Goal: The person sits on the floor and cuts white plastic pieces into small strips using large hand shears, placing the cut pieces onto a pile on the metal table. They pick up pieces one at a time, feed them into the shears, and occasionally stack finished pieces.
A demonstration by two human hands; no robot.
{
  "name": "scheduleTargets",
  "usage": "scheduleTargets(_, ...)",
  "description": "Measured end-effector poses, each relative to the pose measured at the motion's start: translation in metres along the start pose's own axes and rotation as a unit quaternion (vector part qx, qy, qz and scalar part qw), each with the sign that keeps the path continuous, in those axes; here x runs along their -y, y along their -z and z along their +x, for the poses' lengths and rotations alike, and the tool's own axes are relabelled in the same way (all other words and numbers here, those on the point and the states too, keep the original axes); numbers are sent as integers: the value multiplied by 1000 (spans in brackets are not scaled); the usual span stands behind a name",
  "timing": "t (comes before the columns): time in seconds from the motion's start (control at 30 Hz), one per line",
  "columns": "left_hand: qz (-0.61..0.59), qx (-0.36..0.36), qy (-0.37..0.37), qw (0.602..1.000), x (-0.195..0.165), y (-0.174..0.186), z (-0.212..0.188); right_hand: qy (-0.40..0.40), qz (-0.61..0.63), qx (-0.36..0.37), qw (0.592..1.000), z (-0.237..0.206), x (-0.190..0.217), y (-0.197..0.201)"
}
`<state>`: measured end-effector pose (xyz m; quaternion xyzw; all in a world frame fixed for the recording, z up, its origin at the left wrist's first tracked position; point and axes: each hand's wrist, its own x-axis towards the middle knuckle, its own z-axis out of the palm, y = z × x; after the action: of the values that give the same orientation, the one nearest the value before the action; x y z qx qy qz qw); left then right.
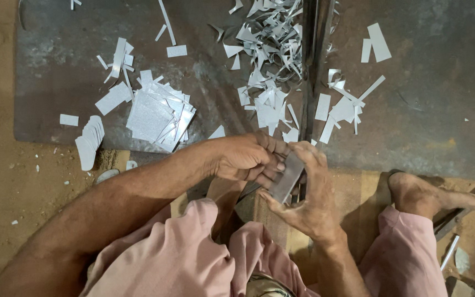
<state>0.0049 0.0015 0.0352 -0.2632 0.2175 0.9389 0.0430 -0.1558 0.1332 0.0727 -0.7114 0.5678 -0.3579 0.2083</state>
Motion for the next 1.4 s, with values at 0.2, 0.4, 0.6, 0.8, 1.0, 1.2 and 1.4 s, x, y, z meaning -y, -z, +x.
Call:
scheduleTargets(0.2,3,-97,-38,995,2,13,12,30,99,-77,992,-5,-10,-7)
scheduleTargets(0.4,240,-258,-230,907,11,10,26,-313,284,-137,896,-26,-26,-25)
scheduleTargets(0.6,360,-174,-38,916,-18,19,1,-197,255,-34,946,-26,-48,0)
scheduleTargets(0.8,252,-125,-71,957,-10,3,4,-197,91,6,976,4,-47,18)
scheduleTargets(1.0,259,-218,-99,936,-15,-9,-2,-255,-18,62,965,24,-18,7)
scheduleTargets(1.2,234,-240,-106,936,-13,-16,-1,-314,-16,78,946,32,-11,2)
scheduleTargets(1.4,274,-250,-184,910,-2,-8,5,-300,10,44,953,29,-10,-2)
